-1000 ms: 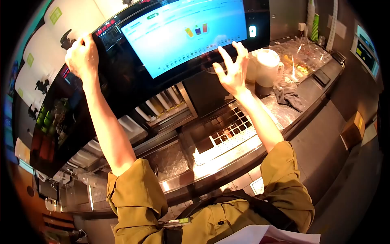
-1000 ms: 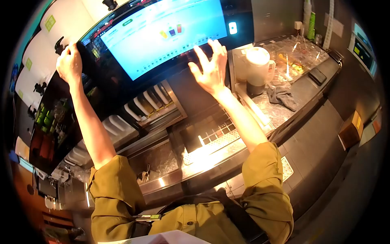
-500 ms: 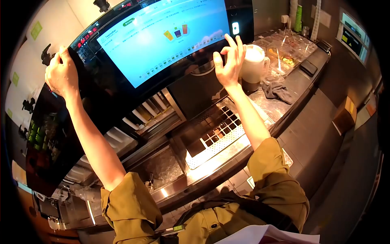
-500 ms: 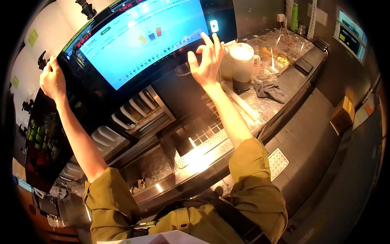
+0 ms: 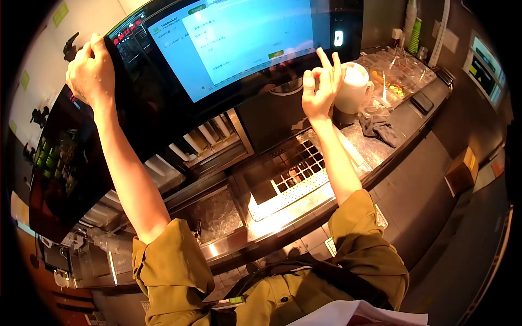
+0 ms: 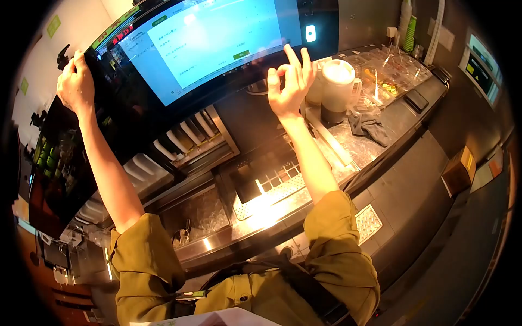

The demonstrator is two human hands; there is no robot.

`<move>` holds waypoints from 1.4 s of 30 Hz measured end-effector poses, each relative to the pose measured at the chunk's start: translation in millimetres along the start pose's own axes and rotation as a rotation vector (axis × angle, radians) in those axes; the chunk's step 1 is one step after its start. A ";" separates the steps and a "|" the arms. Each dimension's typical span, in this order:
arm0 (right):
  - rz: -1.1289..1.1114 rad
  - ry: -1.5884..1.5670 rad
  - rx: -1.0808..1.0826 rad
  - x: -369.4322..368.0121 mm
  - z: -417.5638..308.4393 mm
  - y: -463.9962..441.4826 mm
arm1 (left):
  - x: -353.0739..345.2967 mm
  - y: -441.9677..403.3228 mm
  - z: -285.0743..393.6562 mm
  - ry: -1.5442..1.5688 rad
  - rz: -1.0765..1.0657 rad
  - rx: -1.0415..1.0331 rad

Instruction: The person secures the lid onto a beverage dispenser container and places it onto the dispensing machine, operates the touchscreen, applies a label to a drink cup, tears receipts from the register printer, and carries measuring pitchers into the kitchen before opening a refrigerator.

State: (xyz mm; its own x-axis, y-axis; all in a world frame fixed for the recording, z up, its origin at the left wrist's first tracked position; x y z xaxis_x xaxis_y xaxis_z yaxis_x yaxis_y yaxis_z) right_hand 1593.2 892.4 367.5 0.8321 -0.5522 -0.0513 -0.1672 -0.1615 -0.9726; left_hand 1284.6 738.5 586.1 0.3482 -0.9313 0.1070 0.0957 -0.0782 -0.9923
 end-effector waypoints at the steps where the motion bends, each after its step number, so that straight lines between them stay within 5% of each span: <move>1: 0.016 0.003 -0.008 -0.1 2.0 -0.6 | -0.2 0.1 -0.4 -0.007 0.010 -0.015; 5: 0.034 0.020 -0.012 4.8 10.2 -3.3 | -3.2 -0.5 -1.8 0.005 0.041 -0.033; 12: -0.284 -0.113 0.291 -18.3 -64.1 -4.2 | -0.2 1.8 3.7 -0.022 0.059 -0.047; 27: -0.178 -0.203 0.300 -26.6 -70.4 -4.1 | 7.4 8.8 10.1 -0.089 0.107 -0.197; 28: -0.212 -0.204 0.297 -29.3 -70.6 -4.4 | 19.4 17.6 27.5 -0.145 0.347 -0.382; 29: -0.246 -0.205 0.296 -31.7 -71.2 -4.0 | 20.7 18.4 26.4 -0.114 0.366 -0.399; 31: -0.262 -0.183 0.318 -31.3 -73.1 -4.5 | 16.0 14.2 21.9 -0.080 0.205 -0.331; 34: -0.254 -0.217 0.322 -31.5 -71.1 -4.1 | 21.2 16.7 23.8 -0.050 0.353 -0.407; 42: -0.253 -0.212 0.299 -34.1 -76.3 1.2 | 16.2 8.9 10.9 0.049 0.205 -0.149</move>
State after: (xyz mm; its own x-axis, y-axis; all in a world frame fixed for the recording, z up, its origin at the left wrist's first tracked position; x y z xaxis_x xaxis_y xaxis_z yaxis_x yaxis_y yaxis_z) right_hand 1524.3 848.7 385.3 0.9224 -0.3411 0.1812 0.1895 -0.0092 -0.9818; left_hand 1301.3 726.6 579.7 0.2999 -0.9490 -0.0970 -0.1120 0.0659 -0.9915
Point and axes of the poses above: each hand's wrist, its own y-axis away from the middle knuckle, its own x-axis out of the back of the hand, z = x × y, the point moved 6 cm from there along -y, towards the middle knuckle, and after that the axes turned 8 degrees about -z, right-handed, at the moved point
